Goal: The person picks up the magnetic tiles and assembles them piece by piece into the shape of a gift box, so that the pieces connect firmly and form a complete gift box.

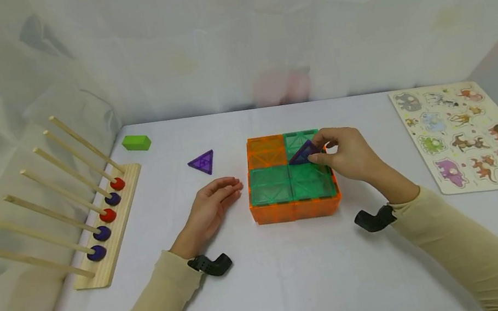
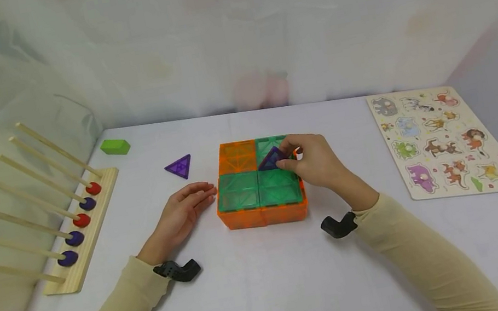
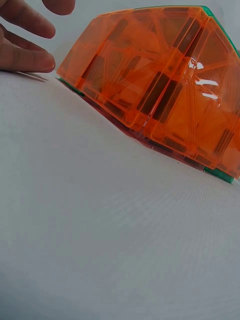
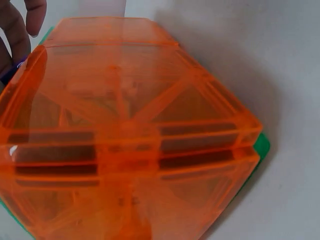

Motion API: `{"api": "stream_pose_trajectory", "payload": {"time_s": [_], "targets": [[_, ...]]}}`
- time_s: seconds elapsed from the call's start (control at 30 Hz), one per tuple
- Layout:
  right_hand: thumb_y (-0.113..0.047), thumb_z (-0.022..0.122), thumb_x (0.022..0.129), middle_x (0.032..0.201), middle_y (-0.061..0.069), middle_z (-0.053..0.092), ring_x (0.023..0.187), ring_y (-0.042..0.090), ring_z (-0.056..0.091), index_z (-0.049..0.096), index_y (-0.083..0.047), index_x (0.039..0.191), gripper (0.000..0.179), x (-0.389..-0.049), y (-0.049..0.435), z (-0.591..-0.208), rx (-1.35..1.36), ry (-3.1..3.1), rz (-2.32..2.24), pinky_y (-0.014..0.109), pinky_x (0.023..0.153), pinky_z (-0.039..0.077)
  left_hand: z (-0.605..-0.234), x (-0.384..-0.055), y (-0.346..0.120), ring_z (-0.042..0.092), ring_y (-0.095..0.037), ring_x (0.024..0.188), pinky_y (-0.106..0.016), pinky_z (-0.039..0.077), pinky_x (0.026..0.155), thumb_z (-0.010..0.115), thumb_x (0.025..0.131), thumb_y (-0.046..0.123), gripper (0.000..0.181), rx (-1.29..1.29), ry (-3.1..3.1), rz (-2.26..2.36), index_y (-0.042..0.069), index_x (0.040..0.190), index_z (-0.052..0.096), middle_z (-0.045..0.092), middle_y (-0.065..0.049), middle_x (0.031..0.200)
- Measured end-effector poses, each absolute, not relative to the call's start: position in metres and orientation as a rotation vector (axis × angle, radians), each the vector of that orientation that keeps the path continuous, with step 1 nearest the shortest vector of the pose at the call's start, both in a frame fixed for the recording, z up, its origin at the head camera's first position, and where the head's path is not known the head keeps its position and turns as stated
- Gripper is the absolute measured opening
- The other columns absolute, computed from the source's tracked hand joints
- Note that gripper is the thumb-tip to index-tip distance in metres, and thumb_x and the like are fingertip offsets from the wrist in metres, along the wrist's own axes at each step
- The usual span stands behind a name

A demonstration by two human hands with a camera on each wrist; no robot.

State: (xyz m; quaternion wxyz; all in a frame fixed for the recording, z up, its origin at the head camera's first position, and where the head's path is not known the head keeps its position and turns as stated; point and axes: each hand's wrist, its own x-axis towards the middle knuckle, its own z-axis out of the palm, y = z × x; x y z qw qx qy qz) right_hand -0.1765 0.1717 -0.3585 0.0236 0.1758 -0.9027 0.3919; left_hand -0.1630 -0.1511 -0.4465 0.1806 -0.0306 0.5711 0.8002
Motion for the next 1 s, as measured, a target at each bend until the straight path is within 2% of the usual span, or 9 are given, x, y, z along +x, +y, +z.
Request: {"api": "stream_pose_trajectory", "payload": {"time_s": [0.47,0.6,0.73,0.8,0.87,1.0], "targets": [[-0.016,0.075,0.084,0.092,0.01,0.07,0.089,0.024,0.061,0.067,-0.006,0.095,0.017,-0.176,0.171,-0.366,0.516,-2.73,1.262,0.048,0.087,0.05,-0.448,-0.164,-0.152,0.06,-0.019,0.115,-0.032,0.046,0.102,0.05,0.099,0.004,0.034,-0.073,1.616,2.26,-0.008,0.13,0.046,0.054,-0.015,0.125],[-0.024,0.07,0.088,0.1,0.009,0.068,0.095,0.023,0.06,0.065,-0.007,0.104,0.024,-0.173,0.179,-0.368,0.496,-2.717,1.312,0.047,0.089,0.049,-0.446,-0.168,-0.152,0.061,-0.02,0.115,-0.033,0.047,0.101,0.05,0.098,0.004,0.035,-0.087,1.636,2.245,-0.008,0.131,0.045,0.053,-0.017,0.127],[-0.034,0.06,0.095,0.109,0.01,0.065,0.102,0.023,0.058,0.061,-0.006,0.114,0.033,-0.163,0.204,-0.378,0.325,-2.709,1.31,0.042,0.088,0.049,-0.44,-0.179,-0.163,0.063,-0.024,0.109,-0.034,0.054,0.092,0.055,0.096,0.007,0.039,-0.114,1.996,2.055,-0.004,0.133,0.048,0.055,-0.02,0.128],[-0.035,0.056,0.097,0.108,0.012,0.065,0.103,0.024,0.058,0.06,-0.005,0.116,0.036,-0.156,0.218,-0.387,0.219,-2.756,1.278,0.038,0.084,0.049,-0.435,-0.188,-0.176,0.06,-0.027,0.109,-0.037,0.055,0.089,0.06,0.094,0.013,0.044,-0.142,2.292,1.824,0.001,0.135,0.048,0.054,-0.019,0.129],[-0.035,0.054,0.098,0.104,0.012,0.064,0.098,0.024,0.058,0.06,-0.004,0.116,0.037,-0.148,0.23,-0.396,0.132,-2.848,1.245,0.032,0.076,0.05,-0.428,-0.201,-0.19,0.056,-0.031,0.113,-0.042,0.052,0.091,0.063,0.093,0.027,0.056,-0.161,2.557,1.493,0.006,0.141,0.042,0.051,-0.02,0.131],[-0.03,0.056,0.096,0.088,0.008,0.06,0.08,0.02,0.053,0.062,-0.006,0.111,0.029,-0.135,0.242,-0.421,0.1,-2.989,1.167,0.025,0.062,0.044,-0.415,-0.232,-0.205,0.042,-0.041,0.121,-0.054,0.041,0.1,0.059,0.088,0.056,0.087,-0.134,2.728,0.929,0.002,0.147,0.024,0.035,-0.027,0.138]]}}
